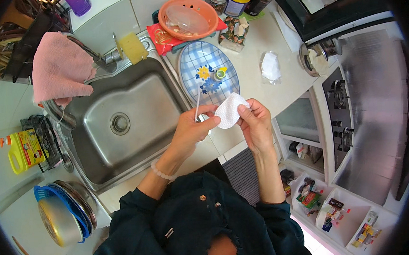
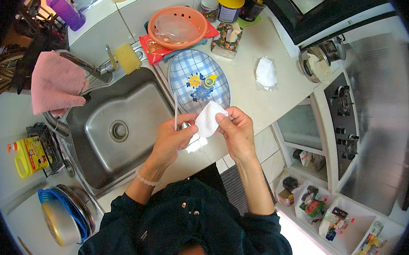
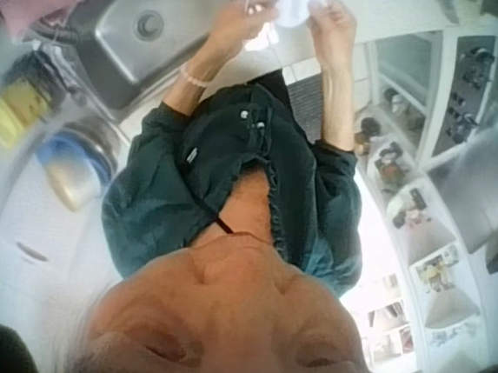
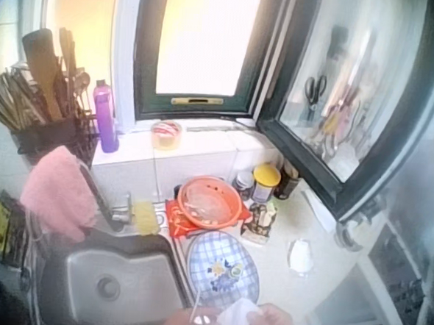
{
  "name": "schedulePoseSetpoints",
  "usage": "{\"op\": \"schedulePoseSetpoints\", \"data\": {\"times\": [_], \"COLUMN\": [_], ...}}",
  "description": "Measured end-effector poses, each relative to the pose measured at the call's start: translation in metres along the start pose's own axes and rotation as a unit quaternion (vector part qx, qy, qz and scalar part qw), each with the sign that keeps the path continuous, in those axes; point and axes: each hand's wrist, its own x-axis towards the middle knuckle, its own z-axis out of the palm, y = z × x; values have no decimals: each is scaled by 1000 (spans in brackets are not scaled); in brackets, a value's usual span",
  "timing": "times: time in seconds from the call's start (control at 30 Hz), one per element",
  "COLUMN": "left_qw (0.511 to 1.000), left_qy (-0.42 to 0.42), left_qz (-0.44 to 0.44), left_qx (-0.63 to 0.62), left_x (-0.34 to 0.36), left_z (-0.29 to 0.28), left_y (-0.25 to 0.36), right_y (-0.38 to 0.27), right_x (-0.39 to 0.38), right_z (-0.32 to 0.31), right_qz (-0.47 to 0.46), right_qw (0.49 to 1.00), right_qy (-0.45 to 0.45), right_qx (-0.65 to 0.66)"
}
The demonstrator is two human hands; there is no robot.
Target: The person takes a new aerator or filter component from a plastic bag and installs it onto a kitchen faucet by hand.
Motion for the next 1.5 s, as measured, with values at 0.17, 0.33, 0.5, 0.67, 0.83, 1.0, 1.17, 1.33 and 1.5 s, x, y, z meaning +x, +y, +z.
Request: {"op": "schedulePoseSetpoints", "data": {"times": [0.17,0.33,0.5,0.67,0.83,1.0,1.17,1.33,1.5], "left_qw": [995,993,998,996,993,987,990,996,977], "left_qy": [-80,-96,-62,-84,-106,-122,-72,-33,118], "left_qz": [-31,-35,-30,-30,-34,-23,-21,-20,100], "left_qx": [-56,-63,-2,22,43,101,119,78,144], "left_x": [-9,-16,-18,-20,-19,-18,-20,-26,-32], "left_z": [-2,-13,-18,-19,-28,-34,-42,-44,-46], "left_y": [-4,-10,-16,-17,-22,-33,-34,-30,-22], "right_y": [3,6,5,-1,3,9,18,23,20], "right_x": [-17,-29,-37,-36,-33,-33,-30,-30,-22], "right_z": [2,1,-1,-4,-13,-12,-13,-4,15], "right_qz": [-24,-40,-9,76,126,126,112,79,-31], "right_qw": [998,992,992,990,974,979,979,971,922], "right_qy": [-12,-23,-64,-104,-137,-93,-76,-64,-108], "right_qx": [-59,-118,-112,-65,-126,-132,-153,-218,-370]}}
